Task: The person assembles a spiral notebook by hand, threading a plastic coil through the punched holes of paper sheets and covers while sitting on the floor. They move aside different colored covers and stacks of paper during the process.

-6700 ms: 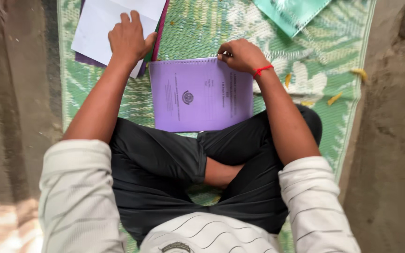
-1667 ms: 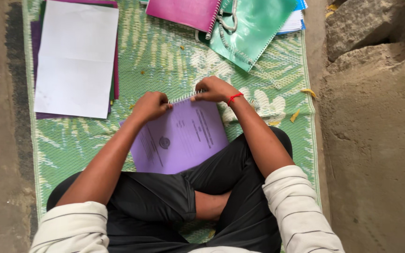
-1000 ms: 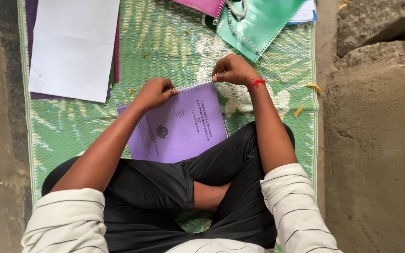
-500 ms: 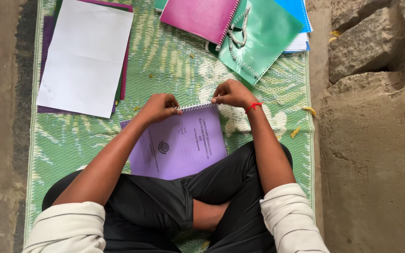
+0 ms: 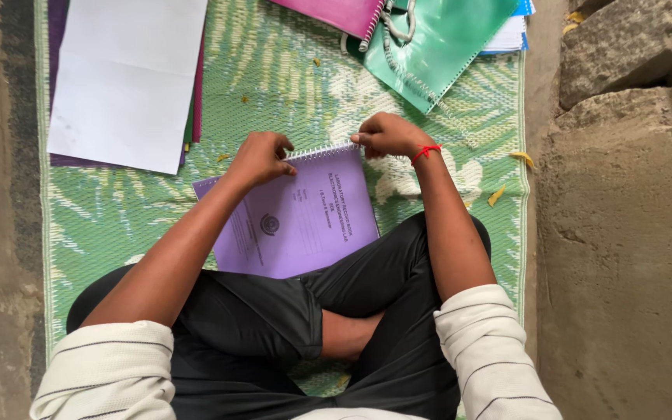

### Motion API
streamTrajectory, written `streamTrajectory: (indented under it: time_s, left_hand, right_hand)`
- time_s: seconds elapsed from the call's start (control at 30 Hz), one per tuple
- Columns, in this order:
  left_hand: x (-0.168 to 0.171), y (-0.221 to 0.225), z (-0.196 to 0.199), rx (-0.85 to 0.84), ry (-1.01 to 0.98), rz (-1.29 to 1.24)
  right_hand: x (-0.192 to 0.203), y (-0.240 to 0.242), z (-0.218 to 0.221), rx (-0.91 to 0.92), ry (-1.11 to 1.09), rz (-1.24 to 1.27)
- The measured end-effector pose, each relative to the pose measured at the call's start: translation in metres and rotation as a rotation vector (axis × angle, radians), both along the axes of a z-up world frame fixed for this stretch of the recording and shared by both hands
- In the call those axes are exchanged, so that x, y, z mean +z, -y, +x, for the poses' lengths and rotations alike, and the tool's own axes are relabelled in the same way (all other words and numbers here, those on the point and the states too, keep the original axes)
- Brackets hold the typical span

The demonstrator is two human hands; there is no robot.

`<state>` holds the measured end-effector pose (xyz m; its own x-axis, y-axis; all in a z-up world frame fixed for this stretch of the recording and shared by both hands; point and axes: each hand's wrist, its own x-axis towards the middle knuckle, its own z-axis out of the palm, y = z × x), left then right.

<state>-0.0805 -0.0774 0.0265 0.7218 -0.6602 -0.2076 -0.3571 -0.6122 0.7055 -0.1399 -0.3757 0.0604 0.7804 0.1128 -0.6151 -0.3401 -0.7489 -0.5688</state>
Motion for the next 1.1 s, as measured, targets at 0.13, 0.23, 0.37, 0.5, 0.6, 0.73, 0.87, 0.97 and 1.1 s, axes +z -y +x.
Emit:
streamTrajectory:
  time_s: [0.13, 0.23, 0.37, 0.5, 0.6, 0.73, 0.87, 0.97, 1.1]
  left_hand:
    - [-0.006, 0.000, 0.008, -0.049, -0.222, 0.324]
    - [-0.003, -0.004, 0.007, -0.100, -0.152, 0.176]
    - [0.006, -0.005, -0.005, 0.019, 0.047, 0.042]
    - [0.007, -0.004, -0.006, 0.065, 0.150, -0.078]
    - [0.004, -0.002, -0.001, 0.017, 0.072, 0.007]
    - [0.001, -0.008, 0.012, -0.061, -0.194, 0.313]
    - [0.002, -0.010, 0.006, -0.016, -0.036, 0.152]
    - [0.006, -0.009, 0.007, 0.035, 0.096, 0.092]
    - [-0.012, -0.014, 0.010, -0.002, 0.084, 0.036]
  right_hand:
    - [-0.008, 0.003, -0.002, 0.103, 0.329, 0.068]
    - [-0.012, 0.006, -0.002, 0.063, 0.387, 0.316]
    - [-0.006, 0.001, -0.004, -0.021, 0.299, 0.321]
    - [0.003, -0.002, -0.001, -0.088, -0.023, 0.138]
    - [0.004, 0.000, -0.003, -0.029, 0.035, 0.092]
    - [-0.004, 0.006, -0.003, 0.062, 0.271, 0.131]
    - [-0.007, 0.006, -0.003, 0.071, 0.323, 0.160]
    - [0.006, -0.001, -0.001, 0.026, 0.278, 0.160]
    - [0.008, -0.002, -0.006, -0.176, -0.056, 0.171]
